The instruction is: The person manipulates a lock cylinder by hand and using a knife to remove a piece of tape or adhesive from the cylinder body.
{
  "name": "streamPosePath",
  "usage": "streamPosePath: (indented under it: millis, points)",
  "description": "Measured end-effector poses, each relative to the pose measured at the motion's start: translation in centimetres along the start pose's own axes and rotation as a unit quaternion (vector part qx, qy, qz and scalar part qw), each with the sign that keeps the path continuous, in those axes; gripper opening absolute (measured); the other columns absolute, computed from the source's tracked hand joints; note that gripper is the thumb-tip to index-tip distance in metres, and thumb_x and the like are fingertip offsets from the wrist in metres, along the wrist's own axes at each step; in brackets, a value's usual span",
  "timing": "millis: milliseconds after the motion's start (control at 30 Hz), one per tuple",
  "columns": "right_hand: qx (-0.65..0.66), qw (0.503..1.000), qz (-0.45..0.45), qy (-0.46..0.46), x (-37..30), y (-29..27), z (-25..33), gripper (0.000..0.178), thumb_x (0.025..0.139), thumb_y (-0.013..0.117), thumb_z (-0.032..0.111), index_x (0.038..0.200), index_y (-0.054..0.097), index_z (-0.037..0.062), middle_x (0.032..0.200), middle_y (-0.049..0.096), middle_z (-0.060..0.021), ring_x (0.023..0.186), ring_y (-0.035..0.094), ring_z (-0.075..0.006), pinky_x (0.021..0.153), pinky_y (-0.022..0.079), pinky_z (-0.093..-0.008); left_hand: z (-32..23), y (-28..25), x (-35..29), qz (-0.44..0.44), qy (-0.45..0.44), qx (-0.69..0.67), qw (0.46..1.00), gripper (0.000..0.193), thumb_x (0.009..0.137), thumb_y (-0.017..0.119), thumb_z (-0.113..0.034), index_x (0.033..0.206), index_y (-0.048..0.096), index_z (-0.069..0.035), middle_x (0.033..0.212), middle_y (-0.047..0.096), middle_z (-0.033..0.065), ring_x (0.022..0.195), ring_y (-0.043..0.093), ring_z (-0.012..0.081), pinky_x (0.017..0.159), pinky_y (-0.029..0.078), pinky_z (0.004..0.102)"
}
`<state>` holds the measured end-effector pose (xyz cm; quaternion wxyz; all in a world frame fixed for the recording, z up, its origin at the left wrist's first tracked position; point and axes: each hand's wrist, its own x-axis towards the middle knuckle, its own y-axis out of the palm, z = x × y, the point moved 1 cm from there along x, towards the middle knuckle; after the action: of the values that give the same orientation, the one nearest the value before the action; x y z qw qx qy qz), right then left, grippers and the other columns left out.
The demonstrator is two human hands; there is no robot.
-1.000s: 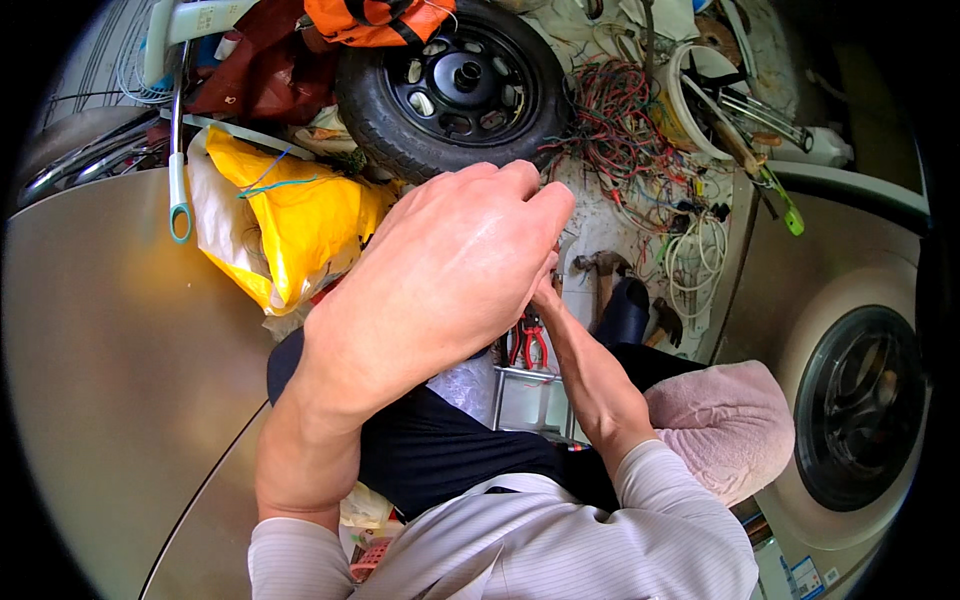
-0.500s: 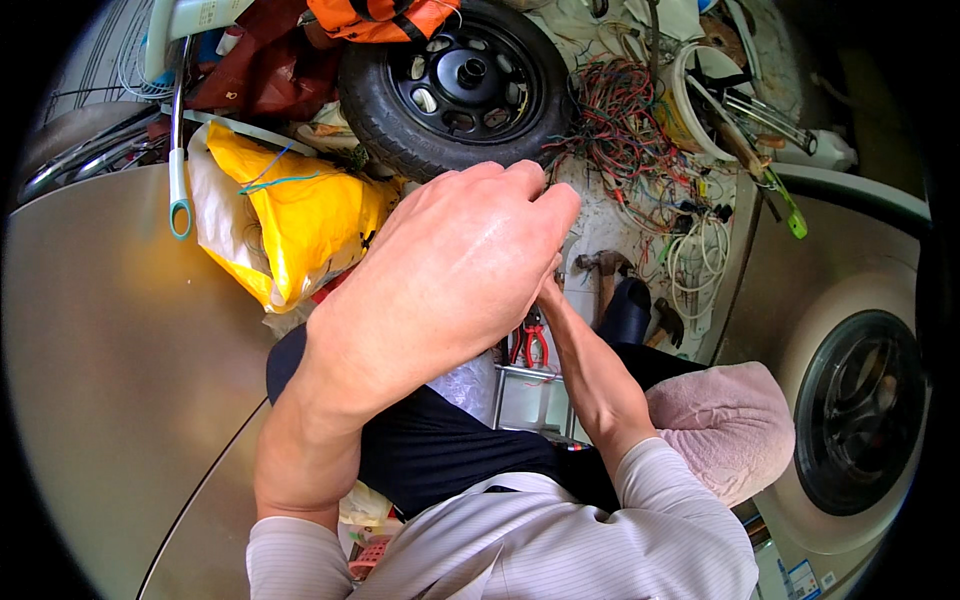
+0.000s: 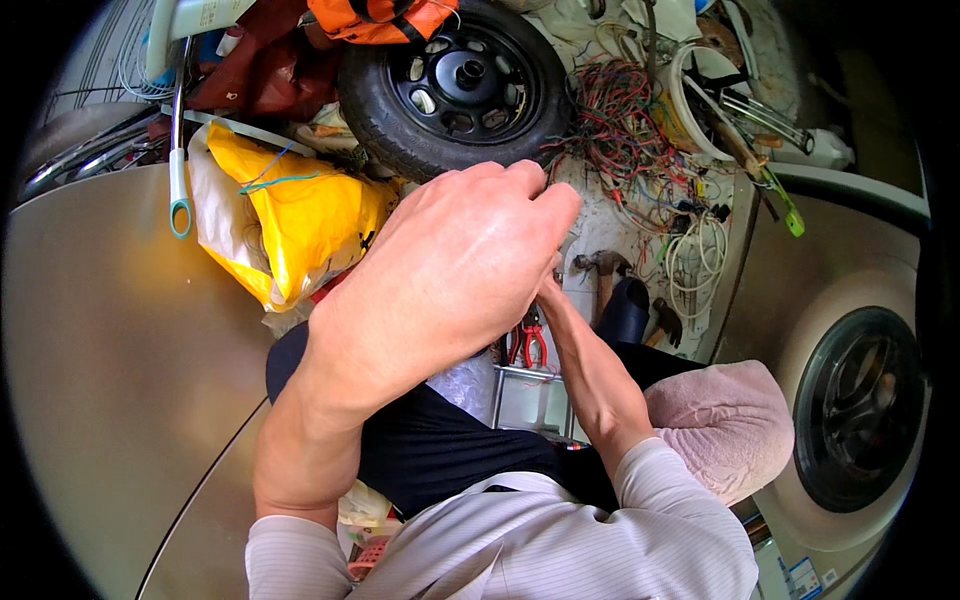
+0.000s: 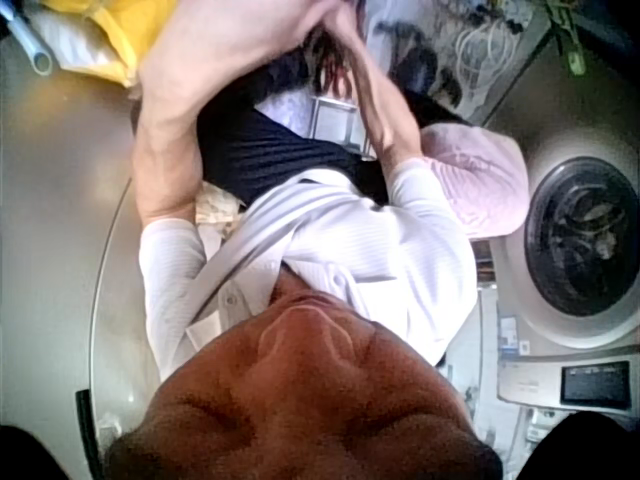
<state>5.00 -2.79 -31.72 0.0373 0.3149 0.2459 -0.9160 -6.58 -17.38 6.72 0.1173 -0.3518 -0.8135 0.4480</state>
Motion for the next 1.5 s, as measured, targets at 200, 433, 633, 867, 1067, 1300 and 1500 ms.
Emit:
streamPosePath:
  millis: [200,433,633,867,1067,1300,1500]
  points:
    - [-0.026,0.998,-0.046,-0.043,-0.2,0.6,-0.3,0.032,0.082,0.066,0.015,0.108,0.065,-0.0025,0.099,0.07,-0.0236,0.097,0.068,-0.0378,0.085,0.052,-0.0424,-0.1,-0.1,0.0,-0.001,-0.002,0.002,1.0,0.03,0.08,0.072,-0.009,0.107,0.061,-0.002,0.095,0.061,0.0159,0.093,0.062,0.038,0.079,0.052,0.0458]
    - [0.007,1.0,0.005,-0.009,-0.7,-0.1,0.0,0.032,0.08,0.066,0.014,0.106,0.065,-0.0027,0.098,0.071,-0.0221,0.093,0.069,-0.0358,0.083,0.052,-0.041,-0.1,-0.1,0.1,0.004,-0.008,-0.002,1.0,0.031,0.08,0.072,-0.01,0.107,0.061,-0.002,0.096,0.061,0.0157,0.093,0.061,0.0378,0.08,0.052,0.0456]
    - [0.122,0.991,-0.059,-0.02,-1.7,-0.1,0.4,0.034,0.079,0.067,0.015,0.109,0.066,-0.0017,0.096,0.072,-0.0201,0.091,0.07,-0.0341,0.083,0.053,-0.041,-0.2,-0.2,-0.1,0.003,-0.009,-0.003,1.0,0.031,0.079,0.073,-0.009,0.107,0.061,-0.002,0.096,0.061,0.0155,0.093,0.062,0.0375,0.08,0.052,0.0453]
    - [-0.014,1.0,-0.025,-0.003,-1.4,0.4,0.9,0.033,0.081,0.065,0.017,0.11,0.067,-0.0002,0.099,0.072,-0.0213,0.096,0.069,-0.0373,0.086,0.052,-0.0433,0.1,0.0,-0.1,0.002,-0.008,0.0,1.0,0.031,0.079,0.073,-0.009,0.106,0.06,-0.002,0.094,0.061,0.0154,0.093,0.062,0.0375,0.079,0.052,0.0454]
    - [0.054,0.998,-0.01,-0.038,-2.2,-0.8,1.1,0.033,0.082,0.067,0.019,0.109,0.067,0.0006,0.1,0.071,-0.0221,0.096,0.068,-0.0373,0.086,0.052,-0.0432,0.1,0.0,-0.2,-0.002,-0.006,-0.008,1.0,0.03,0.079,0.073,-0.01,0.106,0.061,-0.002,0.094,0.061,0.0158,0.093,0.062,0.038,0.079,0.052,0.0459]
    - [0.099,0.991,0.053,-0.071,-5.9,-6.8,5.7,0.031,0.085,0.067,0.008,0.115,0.065,0.0004,0.1,0.072,-0.0153,0.093,0.068,-0.0233,0.084,0.052,-0.0346,0.4,0.1,0.1,-0.032,0.016,-0.001,0.999,0.028,0.081,0.073,-0.012,0.105,0.062,-0.002,0.093,0.062,0.0174,0.09,0.063,0.04,0.078,0.052,0.0474]
    - [0.103,0.967,-0.007,-0.231,-12.1,-16.6,14.5,0.025,0.088,0.063,-0.006,0.112,0.064,0.0007,0.095,0.07,-0.0044,0.081,0.064,-0.0113,0.07,0.052,-0.0267,0.7,1.3,0.2,-0.02,0.027,0.035,0.999,0.026,0.077,0.069,-0.005,0.102,0.062,-0.003,0.092,0.063,0.0186,0.089,0.063,0.0407,0.078,0.052,0.0484]
